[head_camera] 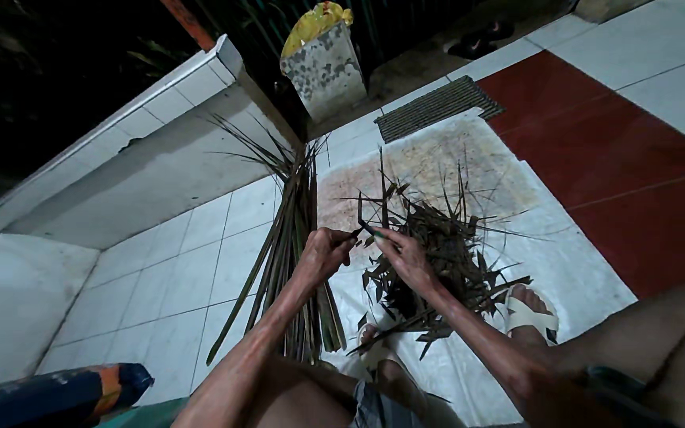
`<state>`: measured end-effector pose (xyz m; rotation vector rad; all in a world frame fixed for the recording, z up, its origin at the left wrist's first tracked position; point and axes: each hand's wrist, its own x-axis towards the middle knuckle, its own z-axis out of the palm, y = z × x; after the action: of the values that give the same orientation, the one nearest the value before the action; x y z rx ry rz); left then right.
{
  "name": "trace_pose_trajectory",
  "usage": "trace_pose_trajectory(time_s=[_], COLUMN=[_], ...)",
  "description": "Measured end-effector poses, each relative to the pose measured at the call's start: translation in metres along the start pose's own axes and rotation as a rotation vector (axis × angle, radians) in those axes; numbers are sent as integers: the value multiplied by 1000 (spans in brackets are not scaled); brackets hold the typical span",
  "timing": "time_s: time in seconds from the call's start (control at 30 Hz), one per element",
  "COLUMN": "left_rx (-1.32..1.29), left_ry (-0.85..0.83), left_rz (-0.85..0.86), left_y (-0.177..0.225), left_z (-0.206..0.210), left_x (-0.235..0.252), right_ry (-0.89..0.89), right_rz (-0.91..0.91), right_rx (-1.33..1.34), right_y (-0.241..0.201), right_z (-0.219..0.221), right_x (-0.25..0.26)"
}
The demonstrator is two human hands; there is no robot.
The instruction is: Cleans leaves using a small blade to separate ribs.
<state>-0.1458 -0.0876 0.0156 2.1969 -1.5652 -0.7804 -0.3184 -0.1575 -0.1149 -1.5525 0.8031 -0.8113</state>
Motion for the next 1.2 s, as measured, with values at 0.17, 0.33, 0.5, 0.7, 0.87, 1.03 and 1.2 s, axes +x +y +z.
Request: trace_pose_trajectory(time_s=[0.17,0.33,0.5,0.7,0.87,1.03,1.2], left_rx=[-122,-171,-173,29,373,531,599], left_ry=[-45,-62,-90,-8,60,64,79], left_rz=[-50,-57,-65,-11,73,75,95], left_y=[0,-2,-5,-7,-7,4,6], left_z=[-2,-4,-6,-7,1,3,5], left_x=[-1,-3,-5,-4,4,2,-2], right_ry=[80,72,103,231,14,-107,-83], right_rz=[-8,-9,94,139,116,106,65], right_rx=[-40,-1,86,64,12,-69,-169], right_y=[0,7,17,20,3,-6,-7], right_z=[-1,-12,-29,-57,-38,-18,-23], right_x=[7,24,48,52,31,24,24])
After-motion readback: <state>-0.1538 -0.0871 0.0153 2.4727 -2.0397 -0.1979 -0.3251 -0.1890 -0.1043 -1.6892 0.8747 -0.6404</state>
